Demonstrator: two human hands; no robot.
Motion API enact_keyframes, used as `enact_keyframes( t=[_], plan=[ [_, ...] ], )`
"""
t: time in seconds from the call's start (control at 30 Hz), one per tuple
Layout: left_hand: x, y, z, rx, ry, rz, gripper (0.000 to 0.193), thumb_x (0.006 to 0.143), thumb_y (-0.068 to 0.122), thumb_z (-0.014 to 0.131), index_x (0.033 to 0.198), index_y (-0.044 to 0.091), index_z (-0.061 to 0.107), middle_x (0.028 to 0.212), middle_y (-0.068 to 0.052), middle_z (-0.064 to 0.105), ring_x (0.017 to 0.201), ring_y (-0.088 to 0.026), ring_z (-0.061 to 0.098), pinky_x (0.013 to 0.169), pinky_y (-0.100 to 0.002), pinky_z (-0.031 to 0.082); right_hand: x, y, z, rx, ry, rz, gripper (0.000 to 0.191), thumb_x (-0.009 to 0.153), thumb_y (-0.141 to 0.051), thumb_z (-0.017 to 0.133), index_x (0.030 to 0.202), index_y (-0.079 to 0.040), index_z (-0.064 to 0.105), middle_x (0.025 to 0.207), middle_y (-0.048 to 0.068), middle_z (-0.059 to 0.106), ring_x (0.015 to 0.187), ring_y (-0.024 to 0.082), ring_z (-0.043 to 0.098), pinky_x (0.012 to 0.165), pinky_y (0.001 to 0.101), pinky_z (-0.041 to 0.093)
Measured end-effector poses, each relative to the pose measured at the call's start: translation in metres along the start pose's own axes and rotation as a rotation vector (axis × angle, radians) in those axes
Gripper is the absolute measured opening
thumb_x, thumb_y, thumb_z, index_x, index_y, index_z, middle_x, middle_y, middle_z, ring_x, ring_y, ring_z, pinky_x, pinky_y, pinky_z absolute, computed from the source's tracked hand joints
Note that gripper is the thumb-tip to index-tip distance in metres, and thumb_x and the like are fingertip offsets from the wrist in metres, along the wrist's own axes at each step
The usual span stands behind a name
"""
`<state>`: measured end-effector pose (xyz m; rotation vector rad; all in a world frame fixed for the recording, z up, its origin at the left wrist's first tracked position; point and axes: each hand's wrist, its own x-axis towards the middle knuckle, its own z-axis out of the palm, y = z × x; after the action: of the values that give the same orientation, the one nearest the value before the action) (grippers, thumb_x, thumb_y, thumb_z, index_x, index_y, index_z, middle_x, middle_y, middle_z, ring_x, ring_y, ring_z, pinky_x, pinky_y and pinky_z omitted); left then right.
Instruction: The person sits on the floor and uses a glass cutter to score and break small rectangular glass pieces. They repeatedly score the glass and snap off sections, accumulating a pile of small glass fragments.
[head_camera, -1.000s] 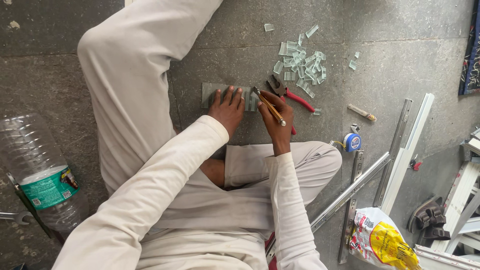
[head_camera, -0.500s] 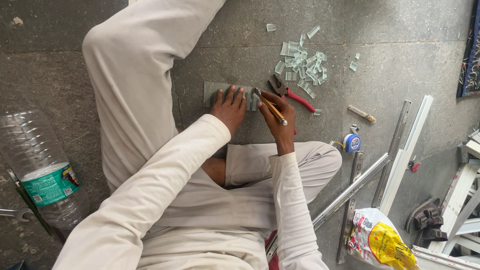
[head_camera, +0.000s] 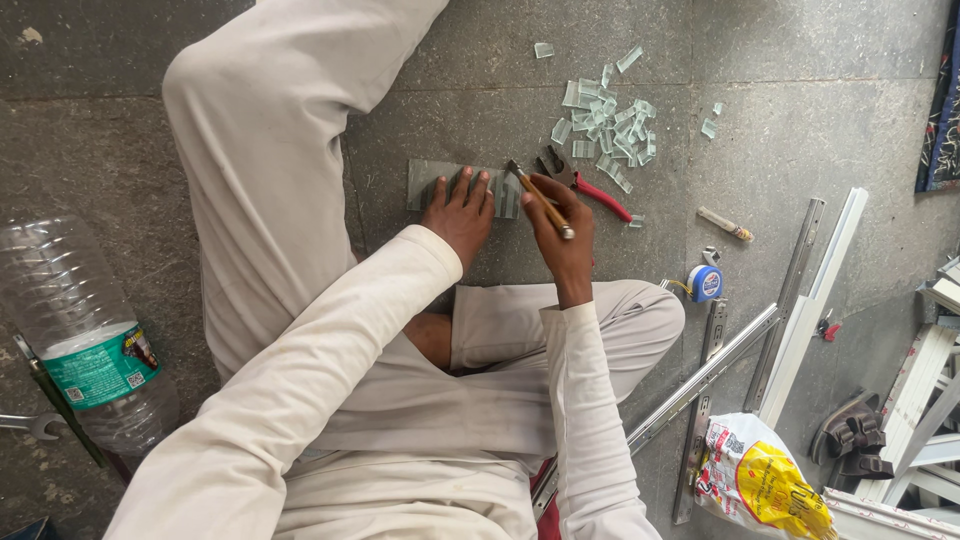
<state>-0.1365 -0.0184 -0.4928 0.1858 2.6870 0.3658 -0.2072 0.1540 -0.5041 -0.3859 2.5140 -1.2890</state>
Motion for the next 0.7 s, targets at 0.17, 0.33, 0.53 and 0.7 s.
enact_keyframes(
  t=[0.17,0.33,0.53,0.7],
  plan=[
    [-0.001,0.001,0.003,-0.008,0.023,-0.003,0.078,0.092,0.023,0.066,0.157,0.004,0.028,0.169,-0.018,0.015,0.155,-0.038,0.013,0.122,-0.059,0.017,-0.008,-0.007,0.000,-0.119,0.030,-0.016,0.035,0.097,-0.023,0.071,0.125,-0.002,0.071,0.105,0.012,0.078,0.086,0.016,0.075,0.073,0.0278,0.060],
    [-0.001,0.001,0.006,0.002,0.016,0.002,0.080,0.091,0.022,0.067,0.157,0.004,0.028,0.169,-0.019,0.015,0.155,-0.039,0.013,0.121,-0.059,0.017,-0.024,-0.010,0.000,-0.136,0.045,-0.096,0.033,0.097,-0.019,0.071,0.125,-0.001,0.071,0.108,0.014,0.078,0.095,0.018,0.077,0.081,0.0290,0.059],
    [0.000,0.001,0.004,0.010,0.018,-0.001,0.082,0.090,0.023,0.069,0.158,0.004,0.027,0.169,-0.019,0.014,0.155,-0.039,0.013,0.122,-0.059,0.018,-0.024,-0.012,-0.001,-0.100,0.034,-0.042,0.034,0.096,-0.021,0.072,0.126,-0.004,0.071,0.112,0.013,0.078,0.098,0.018,0.077,0.084,0.0291,0.060],
    [-0.001,0.002,0.000,0.015,-0.018,0.005,0.085,0.089,0.023,0.070,0.159,0.004,0.026,0.169,-0.019,0.013,0.155,-0.038,0.013,0.122,-0.058,0.017,-0.021,-0.017,-0.003,-0.150,0.015,-0.027,0.038,0.094,-0.027,0.076,0.125,-0.005,0.073,0.110,0.013,0.079,0.097,0.018,0.078,0.082,0.0292,0.060]
  ],
)
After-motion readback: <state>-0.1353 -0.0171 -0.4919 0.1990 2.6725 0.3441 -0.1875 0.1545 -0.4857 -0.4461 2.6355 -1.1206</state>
